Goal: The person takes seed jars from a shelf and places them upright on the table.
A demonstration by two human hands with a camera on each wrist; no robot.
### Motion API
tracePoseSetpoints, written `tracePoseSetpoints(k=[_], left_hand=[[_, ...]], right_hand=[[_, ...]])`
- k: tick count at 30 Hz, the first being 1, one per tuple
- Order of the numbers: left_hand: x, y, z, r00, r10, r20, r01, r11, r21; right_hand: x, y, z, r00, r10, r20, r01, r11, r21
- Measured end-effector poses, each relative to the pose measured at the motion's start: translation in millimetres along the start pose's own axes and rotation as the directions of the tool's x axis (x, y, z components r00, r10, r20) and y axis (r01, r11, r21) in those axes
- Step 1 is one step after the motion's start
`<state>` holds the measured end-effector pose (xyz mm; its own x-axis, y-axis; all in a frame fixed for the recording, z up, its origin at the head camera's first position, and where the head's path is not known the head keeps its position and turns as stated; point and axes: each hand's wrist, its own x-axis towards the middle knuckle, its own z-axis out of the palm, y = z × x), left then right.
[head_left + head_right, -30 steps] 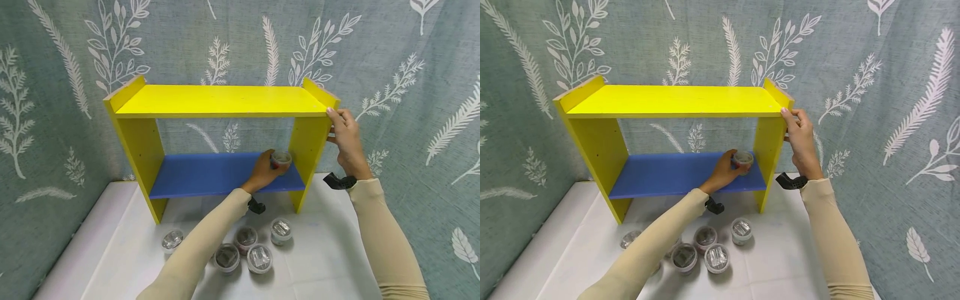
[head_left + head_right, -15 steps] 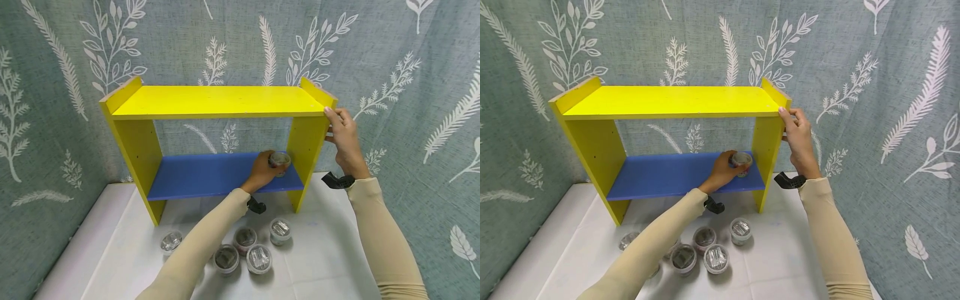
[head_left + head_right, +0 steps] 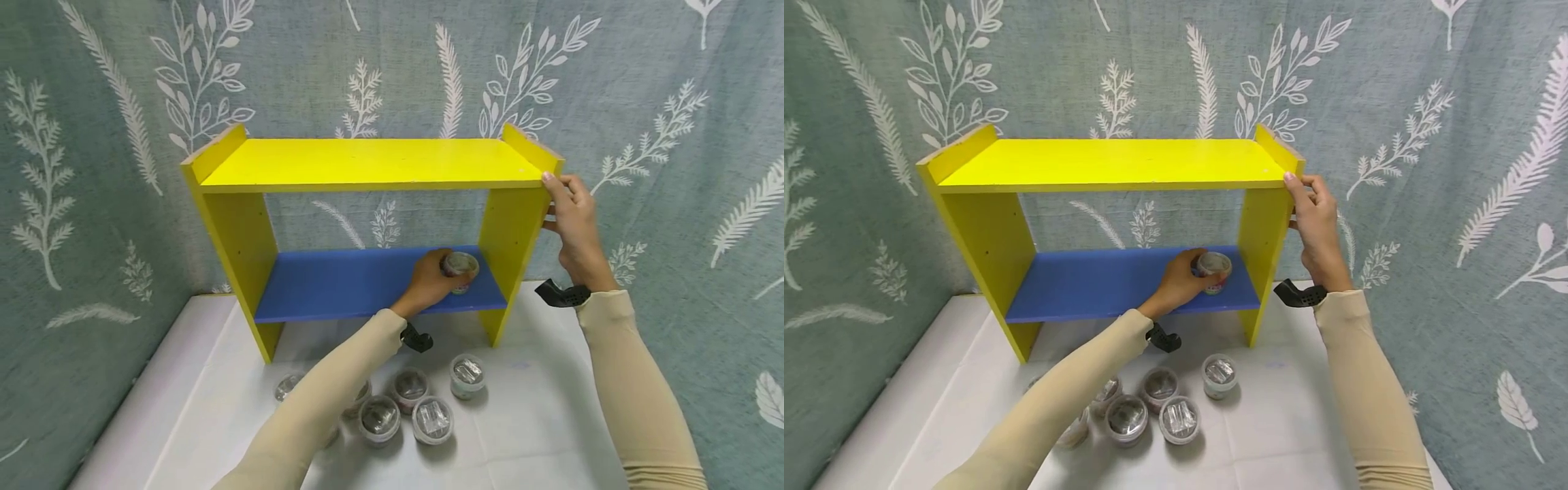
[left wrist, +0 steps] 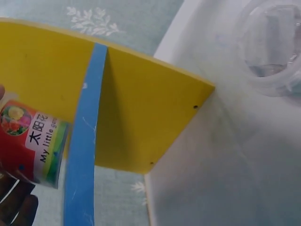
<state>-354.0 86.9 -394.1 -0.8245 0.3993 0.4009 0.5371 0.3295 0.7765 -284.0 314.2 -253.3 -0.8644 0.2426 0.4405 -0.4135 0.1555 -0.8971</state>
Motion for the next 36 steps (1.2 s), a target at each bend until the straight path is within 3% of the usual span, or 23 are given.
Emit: tracePoseSetpoints(k=[7, 25, 36], left_hand=[[-9.1, 5.1, -7.5, 0.998, 0.055, 0.015, -0.055, 0.998, -0.005], [-43.4, 17.0, -18.5, 0.988, 0.119, 0.095, -0.124, 0.991, 0.043], [-61.7, 17.8, -21.9, 0.984, 0.121, 0.131, -0.126, 0.991, 0.035]], right_hand=[[-0.3, -1.9, -1.4, 1.0, -0.003, -0.008, 0.003, 1.0, 0.021], [-1.9, -3.1, 2.7, 1.0, 0.003, -0.016, -0.002, 0.999, 0.038], [-1.6, -1.7, 3.2, 1.0, 0.027, -0.009, -0.026, 0.997, 0.075]])
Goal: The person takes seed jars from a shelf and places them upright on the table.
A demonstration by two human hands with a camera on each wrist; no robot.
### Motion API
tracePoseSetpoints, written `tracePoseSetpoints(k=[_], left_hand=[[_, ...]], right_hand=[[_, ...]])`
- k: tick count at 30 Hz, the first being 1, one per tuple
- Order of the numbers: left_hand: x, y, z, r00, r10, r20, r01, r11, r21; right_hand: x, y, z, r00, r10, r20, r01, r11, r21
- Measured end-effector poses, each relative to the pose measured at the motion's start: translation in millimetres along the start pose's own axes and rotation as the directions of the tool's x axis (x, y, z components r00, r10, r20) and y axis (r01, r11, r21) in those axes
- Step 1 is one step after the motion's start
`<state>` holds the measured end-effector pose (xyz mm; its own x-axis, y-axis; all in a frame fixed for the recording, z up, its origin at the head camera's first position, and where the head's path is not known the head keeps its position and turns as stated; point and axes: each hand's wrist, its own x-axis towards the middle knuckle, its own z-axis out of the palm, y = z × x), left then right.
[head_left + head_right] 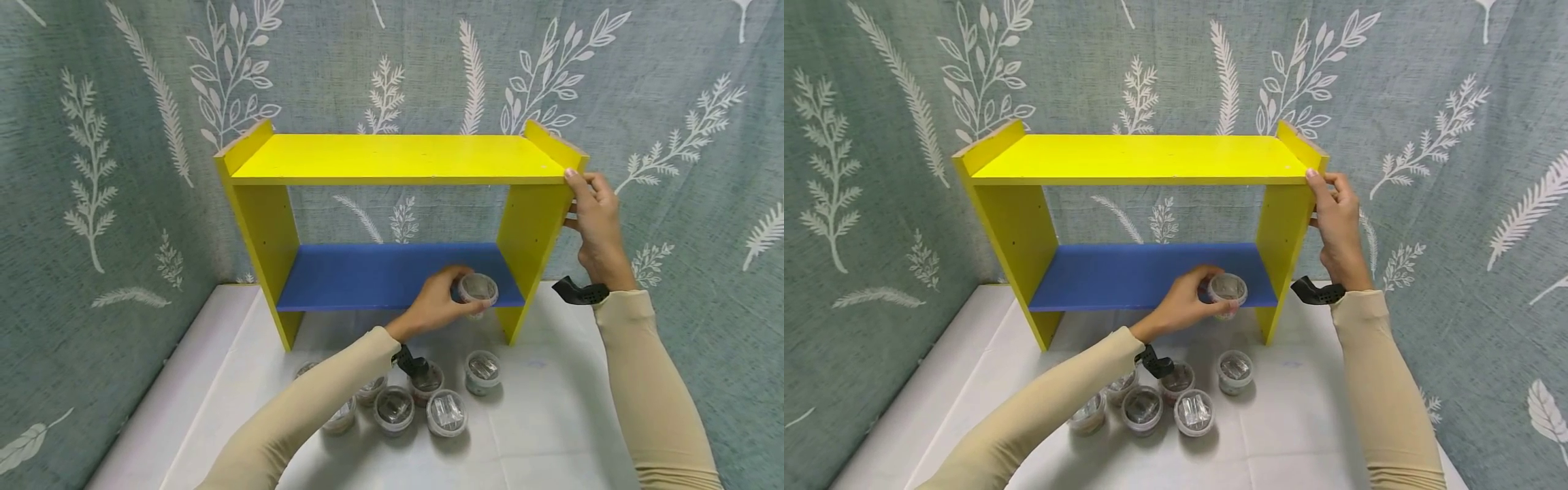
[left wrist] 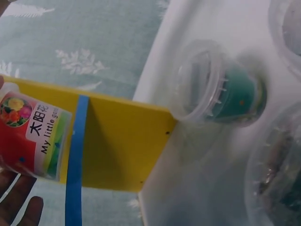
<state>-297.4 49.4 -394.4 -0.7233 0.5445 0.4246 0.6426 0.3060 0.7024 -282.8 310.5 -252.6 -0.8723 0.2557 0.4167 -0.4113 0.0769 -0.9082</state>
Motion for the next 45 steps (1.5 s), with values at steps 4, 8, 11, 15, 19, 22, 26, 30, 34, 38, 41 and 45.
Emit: tracePoseSetpoints(k=[4, 8, 11, 15, 19, 22, 26, 30, 34, 38, 41, 45], left_hand=[[-5.4, -1.3, 2.3, 1.0, 0.011, 0.01, -0.011, 1.0, 0.009], [-11.5, 0.0, 4.2, 1.0, 0.006, 0.03, -0.007, 1.0, 0.008], [-16.3, 1.7, 5.5, 0.999, 0.001, 0.047, -0.001, 1.0, 0.0], [-22.1, 3.2, 7.5, 0.998, 0.001, 0.062, 0.0, 1.0, -0.006], [-27.5, 5.4, 10.0, 0.997, 0.001, 0.074, 0.001, 1.0, -0.018], [-32.0, 7.1, 12.0, 0.996, -0.003, 0.084, 0.005, 1.0, -0.027], [-38.0, 8.8, 14.9, 0.995, -0.006, 0.102, 0.009, 1.0, -0.026], [-44.1, 11.3, 17.2, 0.992, -0.009, 0.129, 0.014, 0.999, -0.036], [-49.9, 12.6, 19.9, 0.988, -0.009, 0.154, 0.016, 0.999, -0.045], [-55.0, 14.6, 22.6, 0.987, 0.004, 0.161, 0.001, 1.0, -0.031], [-57.6, 15.6, 24.8, 0.987, 0.013, 0.159, -0.011, 1.0, -0.016], [-60.2, 15.4, 28.4, 0.986, 0.021, 0.167, -0.019, 1.0, -0.016]], right_hand=[[-1.5, 0.3, 0.3, 1.0, 0.006, -0.004, -0.006, 1.0, -0.009], [-2.1, 0.2, -0.4, 1.0, 0.009, -0.009, -0.009, 1.0, -0.012], [-1.6, -0.2, -0.7, 1.0, 0.012, -0.011, -0.012, 1.0, -0.008], [-0.8, 0.2, -0.3, 1.0, 0.013, -0.013, -0.013, 1.0, -0.001], [-0.1, 0.0, 0.4, 1.0, 0.007, -0.019, -0.006, 1.0, 0.004], [-1.1, -0.7, 0.7, 1.0, 0.002, -0.018, -0.003, 1.0, -0.002], [-3.4, -1.9, 0.4, 1.0, 0.004, -0.008, -0.004, 1.0, -0.021], [-4.2, -3.2, 0.6, 1.0, 0.008, 0.002, -0.008, 1.0, -0.026], [-3.9, -2.9, 0.9, 1.0, 0.012, 0.002, -0.012, 1.0, -0.015], [-3.8, -1.5, 0.7, 1.0, 0.009, -0.004, -0.009, 1.0, -0.018], [-3.5, -0.7, 0.6, 1.0, 0.002, -0.006, -0.002, 1.0, -0.024], [-3.4, -0.6, 0.8, 1.0, 0.0, -0.01, 0.0, 1.0, -0.023]])
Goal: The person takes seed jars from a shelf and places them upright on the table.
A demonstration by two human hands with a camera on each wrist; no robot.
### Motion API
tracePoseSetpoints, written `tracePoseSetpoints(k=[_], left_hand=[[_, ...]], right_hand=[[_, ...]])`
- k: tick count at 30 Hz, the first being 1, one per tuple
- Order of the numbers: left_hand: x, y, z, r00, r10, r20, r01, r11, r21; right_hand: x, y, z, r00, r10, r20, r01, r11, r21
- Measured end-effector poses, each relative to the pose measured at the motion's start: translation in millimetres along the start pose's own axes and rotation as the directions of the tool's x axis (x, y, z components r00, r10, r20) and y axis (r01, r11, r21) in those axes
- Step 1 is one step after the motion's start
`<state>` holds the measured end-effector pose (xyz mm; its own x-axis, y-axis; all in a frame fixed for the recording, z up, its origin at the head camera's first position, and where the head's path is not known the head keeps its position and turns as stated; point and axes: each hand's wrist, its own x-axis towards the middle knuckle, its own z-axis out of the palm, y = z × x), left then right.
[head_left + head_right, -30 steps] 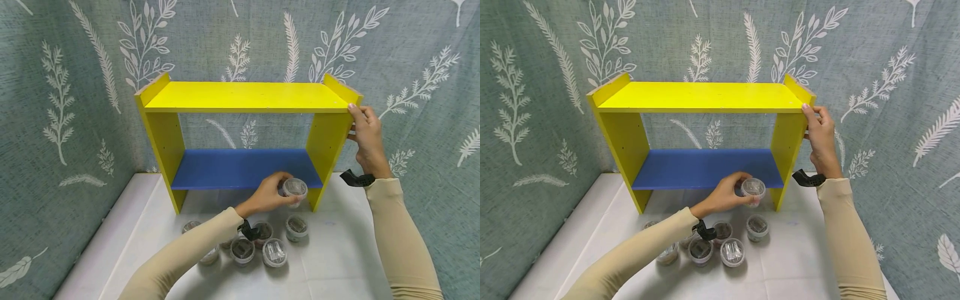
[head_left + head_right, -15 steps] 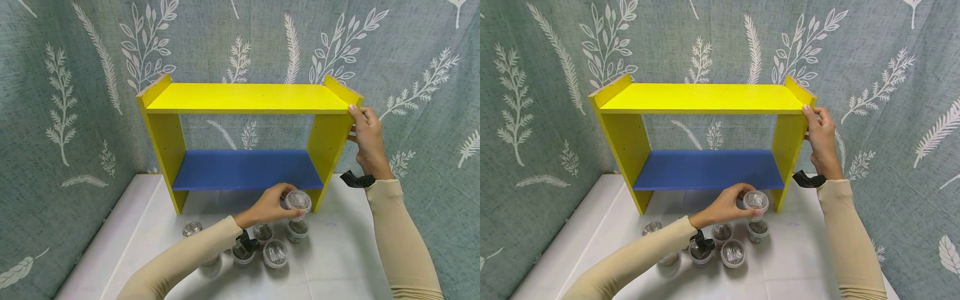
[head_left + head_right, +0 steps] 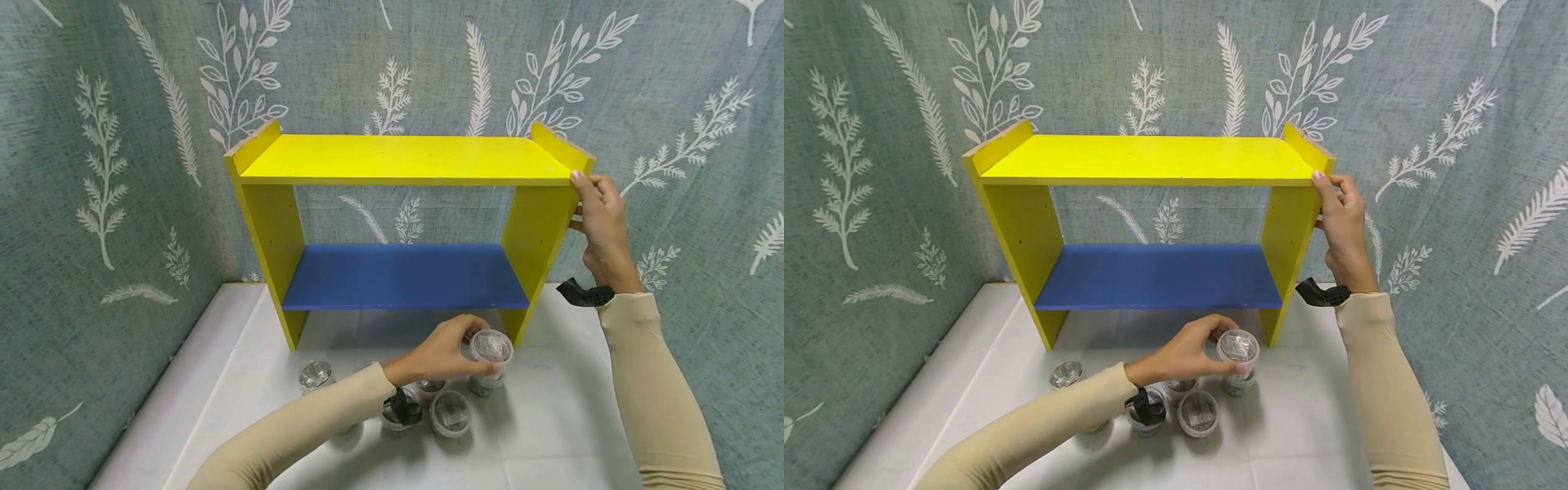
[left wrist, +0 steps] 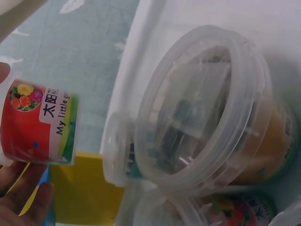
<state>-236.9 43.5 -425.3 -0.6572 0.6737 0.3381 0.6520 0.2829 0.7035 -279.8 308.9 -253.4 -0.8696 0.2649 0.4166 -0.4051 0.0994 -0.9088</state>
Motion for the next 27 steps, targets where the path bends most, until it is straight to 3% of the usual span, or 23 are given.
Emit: tracePoseSetpoints(k=[8, 27], left_hand=[[-2.3, 1.1, 6.3, 0.999, 0.009, 0.043, -0.009, 1.0, -0.016], [-10.2, 3.4, 20.3, 0.985, 0.043, 0.165, -0.052, 0.997, 0.049]], right_hand=[[-0.5, -0.9, 0.0, 1.0, 0.009, -0.001, -0.009, 1.0, 0.003], [1.1, -0.1, -0.3, 1.0, 0.013, -0.005, -0.013, 1.0, 0.001]])
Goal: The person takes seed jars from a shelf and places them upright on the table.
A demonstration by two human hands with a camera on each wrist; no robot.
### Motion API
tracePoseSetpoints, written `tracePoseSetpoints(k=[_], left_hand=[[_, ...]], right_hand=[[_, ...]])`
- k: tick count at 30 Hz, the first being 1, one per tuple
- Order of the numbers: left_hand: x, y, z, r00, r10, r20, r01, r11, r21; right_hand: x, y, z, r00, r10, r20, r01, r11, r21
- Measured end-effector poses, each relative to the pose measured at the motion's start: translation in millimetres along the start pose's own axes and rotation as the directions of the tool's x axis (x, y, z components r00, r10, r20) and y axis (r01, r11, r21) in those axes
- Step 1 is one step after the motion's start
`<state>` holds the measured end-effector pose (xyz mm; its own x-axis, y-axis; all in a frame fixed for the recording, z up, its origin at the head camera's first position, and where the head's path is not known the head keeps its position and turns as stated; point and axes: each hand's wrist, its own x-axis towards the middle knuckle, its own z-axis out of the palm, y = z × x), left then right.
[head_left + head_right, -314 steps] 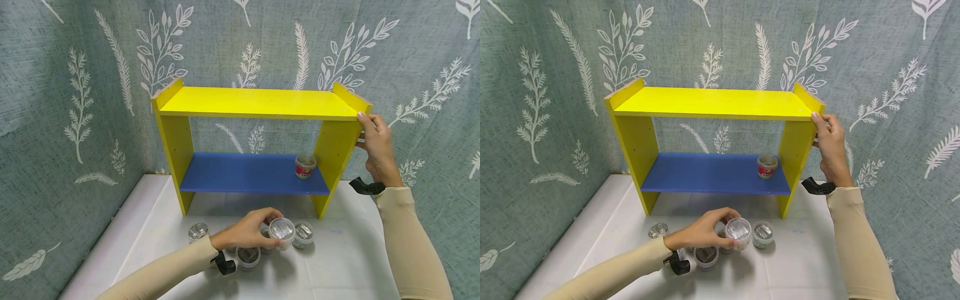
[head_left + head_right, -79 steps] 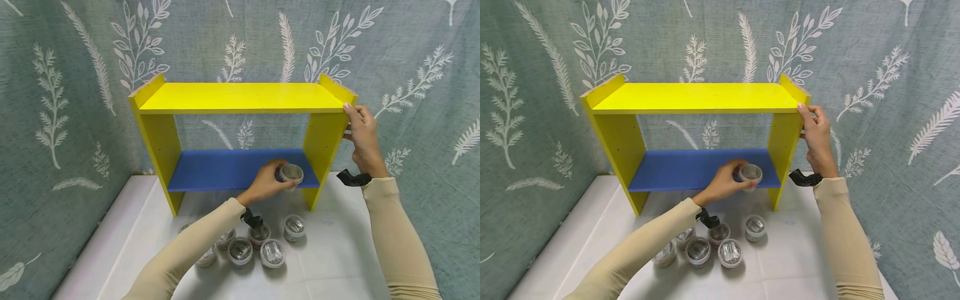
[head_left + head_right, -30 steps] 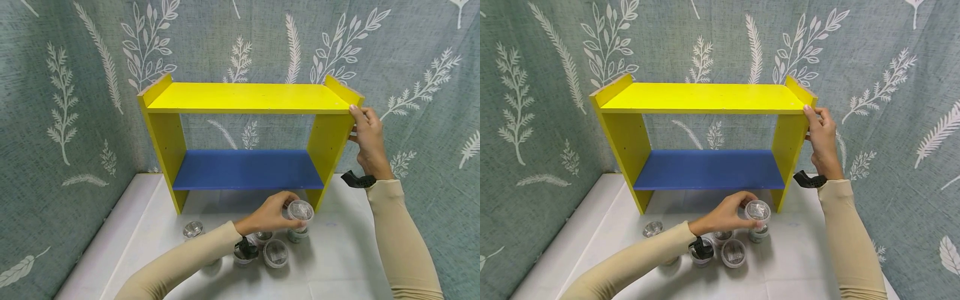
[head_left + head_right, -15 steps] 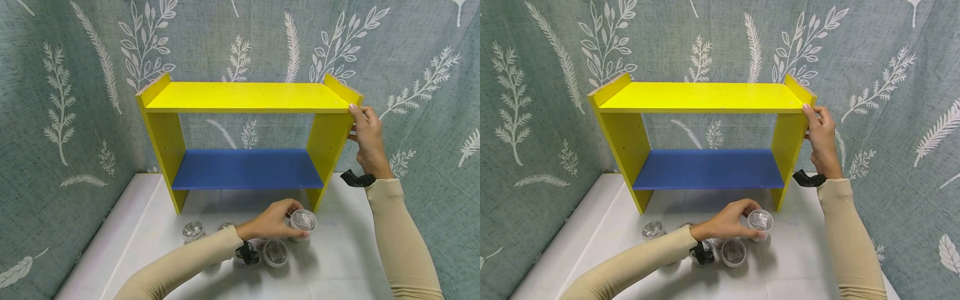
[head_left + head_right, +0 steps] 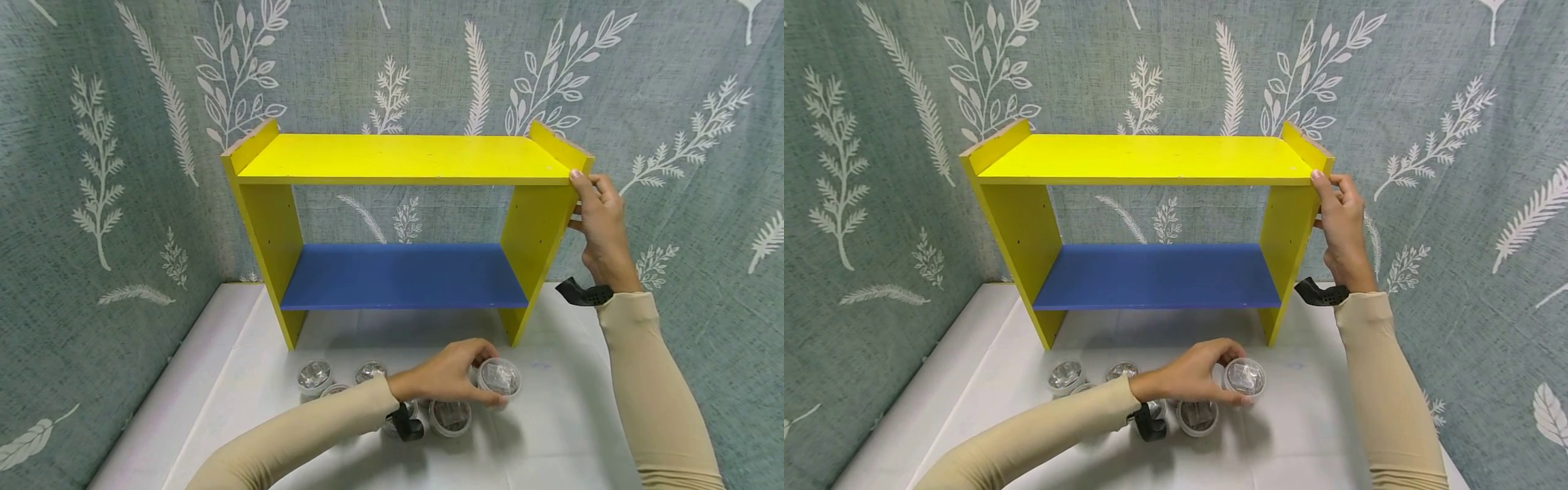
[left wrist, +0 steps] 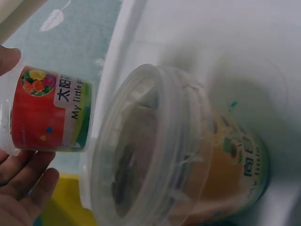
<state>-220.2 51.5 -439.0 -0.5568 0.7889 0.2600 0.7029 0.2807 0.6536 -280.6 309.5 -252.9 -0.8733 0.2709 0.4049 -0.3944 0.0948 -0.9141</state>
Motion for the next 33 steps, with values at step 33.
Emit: tracePoseSetpoints(k=[33], left_hand=[[-6.8, -8.5, 27.5, 0.993, 0.104, 0.055, -0.113, 0.975, 0.189]], right_hand=[[-1.5, 0.0, 0.7, 1.0, -0.016, 0.011, 0.016, 1.0, 0.002]])
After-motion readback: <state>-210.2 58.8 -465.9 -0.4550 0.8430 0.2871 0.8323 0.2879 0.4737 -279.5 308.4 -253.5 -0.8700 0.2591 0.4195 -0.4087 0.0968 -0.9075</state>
